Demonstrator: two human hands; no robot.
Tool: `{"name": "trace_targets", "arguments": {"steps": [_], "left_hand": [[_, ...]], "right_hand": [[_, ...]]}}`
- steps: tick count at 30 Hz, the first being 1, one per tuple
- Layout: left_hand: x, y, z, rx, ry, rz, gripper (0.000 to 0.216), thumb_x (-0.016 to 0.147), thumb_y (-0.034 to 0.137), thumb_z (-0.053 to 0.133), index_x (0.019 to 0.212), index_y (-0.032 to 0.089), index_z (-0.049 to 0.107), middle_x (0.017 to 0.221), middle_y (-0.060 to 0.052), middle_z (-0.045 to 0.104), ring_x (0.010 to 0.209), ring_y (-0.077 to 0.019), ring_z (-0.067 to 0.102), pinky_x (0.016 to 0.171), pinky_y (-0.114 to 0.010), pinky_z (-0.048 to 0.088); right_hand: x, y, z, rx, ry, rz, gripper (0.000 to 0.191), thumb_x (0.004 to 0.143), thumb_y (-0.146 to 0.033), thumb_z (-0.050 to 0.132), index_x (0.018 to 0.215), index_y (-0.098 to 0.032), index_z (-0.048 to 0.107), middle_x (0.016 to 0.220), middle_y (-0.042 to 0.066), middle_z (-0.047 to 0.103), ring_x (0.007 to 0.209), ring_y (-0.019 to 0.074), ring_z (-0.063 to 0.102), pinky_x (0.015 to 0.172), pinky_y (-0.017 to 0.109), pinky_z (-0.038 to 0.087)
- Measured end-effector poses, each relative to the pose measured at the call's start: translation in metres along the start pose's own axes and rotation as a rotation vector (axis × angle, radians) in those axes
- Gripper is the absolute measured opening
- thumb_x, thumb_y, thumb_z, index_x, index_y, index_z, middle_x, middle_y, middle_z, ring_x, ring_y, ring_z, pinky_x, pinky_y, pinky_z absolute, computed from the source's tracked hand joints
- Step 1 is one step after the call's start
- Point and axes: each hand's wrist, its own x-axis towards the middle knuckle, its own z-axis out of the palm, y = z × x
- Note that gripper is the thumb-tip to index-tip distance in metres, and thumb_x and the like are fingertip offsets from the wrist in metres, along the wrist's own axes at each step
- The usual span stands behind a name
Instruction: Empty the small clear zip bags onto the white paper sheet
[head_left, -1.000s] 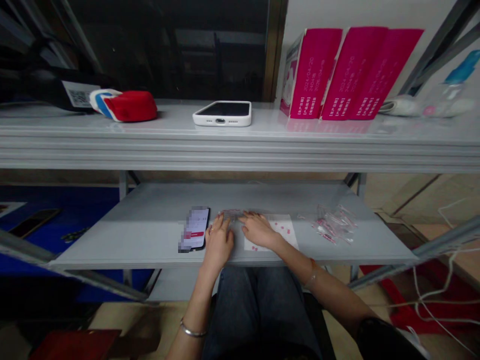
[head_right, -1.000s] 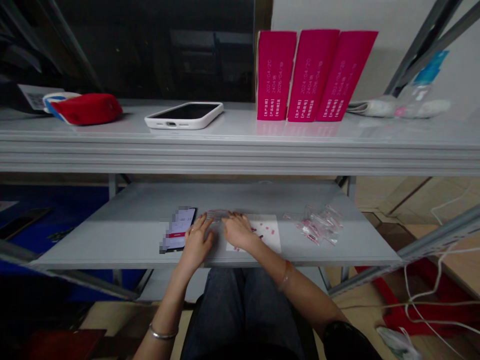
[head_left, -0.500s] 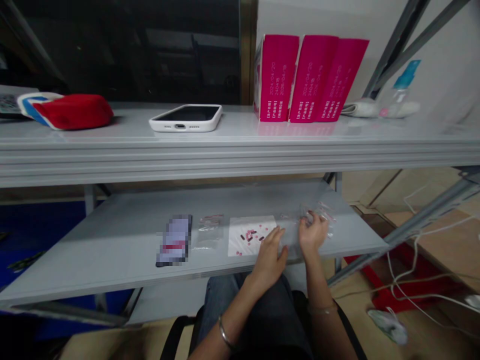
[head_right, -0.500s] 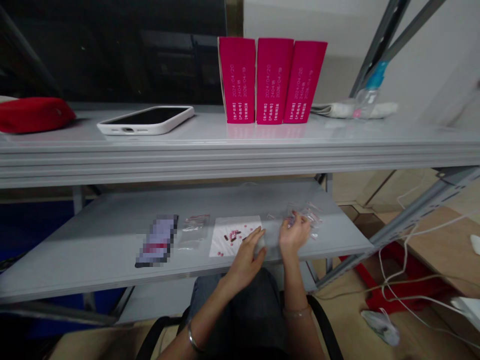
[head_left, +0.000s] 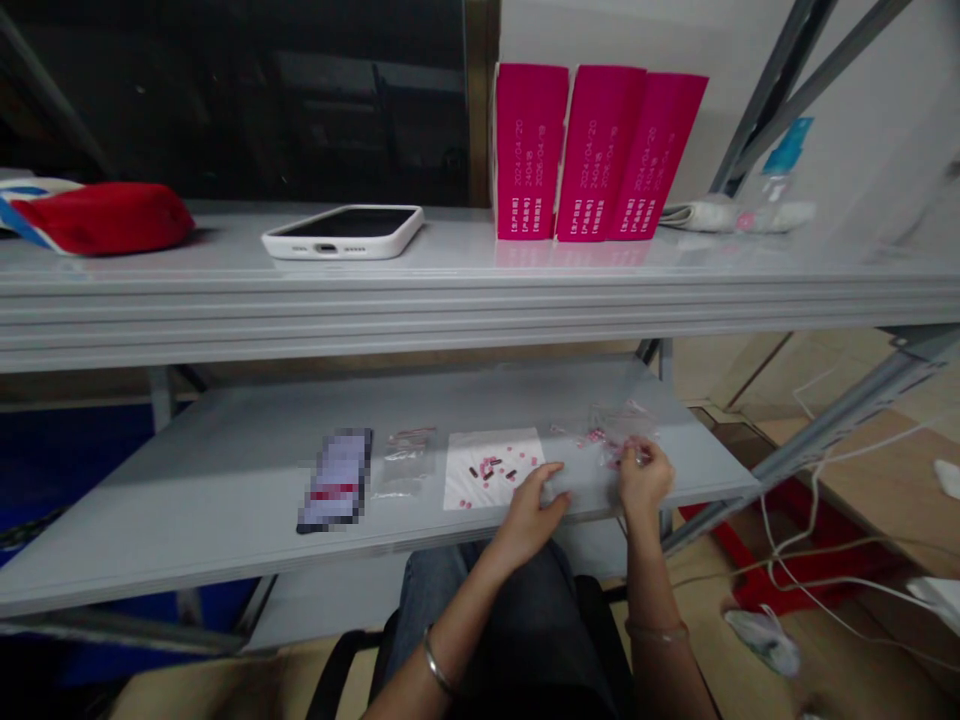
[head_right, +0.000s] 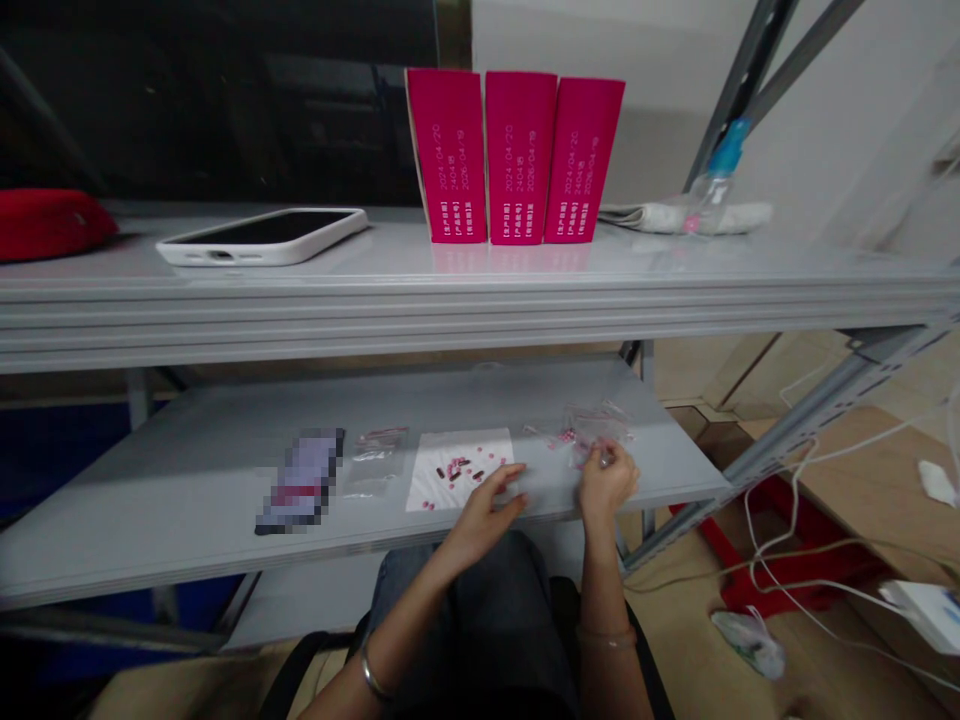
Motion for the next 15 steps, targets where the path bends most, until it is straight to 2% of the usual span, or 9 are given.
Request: {"name": "trace_targets", "arguments": {"steps": [4, 6, 7, 9, 11, 13, 15], "left_hand": [[0.006, 0.007, -0.015, -0.056, 0.084, 0.000, 0.032, 0.081, 0.022, 0.057, 0.113, 0.018, 0.056, 0.122, -0.011, 0.057, 0.114, -0.0210, 0.052, 0.100, -0.040, 0.038], [0.007, 0.014, -0.024, -0.085, 0.120, 0.002, 0.030, 0.082, 0.025, 0.056, 0.111, 0.018, 0.057, 0.121, -0.010, 0.058, 0.112, -0.0201, 0.053, 0.099, -0.038, 0.038], [0.008, 0.018, -0.028, -0.101, 0.134, 0.001, 0.030, 0.082, 0.027, 0.056, 0.111, 0.019, 0.057, 0.120, -0.010, 0.059, 0.111, -0.0197, 0.054, 0.099, -0.037, 0.038], [0.009, 0.026, -0.038, -0.125, 0.157, -0.009, 0.028, 0.082, 0.030, 0.056, 0.109, 0.019, 0.058, 0.117, -0.009, 0.060, 0.107, -0.0190, 0.055, 0.096, -0.034, 0.039], [0.009, 0.035, -0.049, -0.136, 0.147, -0.025, 0.024, 0.082, 0.033, 0.057, 0.101, 0.018, 0.061, 0.104, -0.007, 0.064, 0.095, -0.0176, 0.058, 0.087, -0.031, 0.042], [0.008, 0.041, -0.059, -0.156, 0.063, -0.033, 0.022, 0.083, 0.036, 0.054, 0.083, 0.015, 0.062, 0.082, -0.004, 0.063, 0.078, -0.0142, 0.057, 0.076, -0.027, 0.043], [0.005, 0.044, -0.068, -0.198, -0.067, -0.043, 0.033, 0.087, 0.040, 0.048, 0.067, 0.015, 0.057, 0.065, 0.000, 0.056, 0.064, -0.0112, 0.052, 0.067, -0.024, 0.041]], "right_hand": [[0.006, -0.006, -0.007, 0.209, 0.019, -0.158, 0.034, 0.076, -0.043, 0.050, 0.081, -0.013, 0.066, 0.098, 0.016, 0.062, 0.100, 0.0277, 0.053, 0.090, 0.043, 0.037], [0.007, -0.015, -0.014, 0.337, -0.080, -0.215, 0.032, 0.076, -0.044, 0.053, 0.081, -0.015, 0.065, 0.101, 0.014, 0.061, 0.102, 0.0263, 0.053, 0.091, 0.042, 0.038], [0.007, -0.021, -0.019, 0.414, -0.198, -0.221, 0.031, 0.077, -0.044, 0.054, 0.082, -0.015, 0.064, 0.099, 0.013, 0.062, 0.098, 0.0249, 0.055, 0.089, 0.041, 0.040], [0.004, -0.036, -0.030, 0.557, -0.543, -0.183, 0.028, 0.078, -0.043, 0.056, 0.085, -0.017, 0.062, 0.087, 0.008, 0.063, 0.083, 0.0207, 0.059, 0.079, 0.036, 0.045], [-0.002, -0.052, -0.041, 0.634, -0.850, -0.146, 0.025, 0.077, -0.042, 0.060, 0.084, -0.018, 0.062, 0.079, 0.004, 0.062, 0.075, 0.0176, 0.058, 0.072, 0.031, 0.047], [-0.010, -0.066, -0.047, 0.672, -1.031, -0.135, 0.024, 0.076, -0.042, 0.062, 0.080, -0.019, 0.061, 0.074, 0.001, 0.059, 0.070, 0.0150, 0.056, 0.065, 0.027, 0.047], [-0.019, -0.079, -0.049, 0.691, -1.171, -0.134, 0.024, 0.076, -0.043, 0.062, 0.078, -0.019, 0.061, 0.070, -0.001, 0.055, 0.065, 0.0129, 0.053, 0.058, 0.024, 0.046]]}}
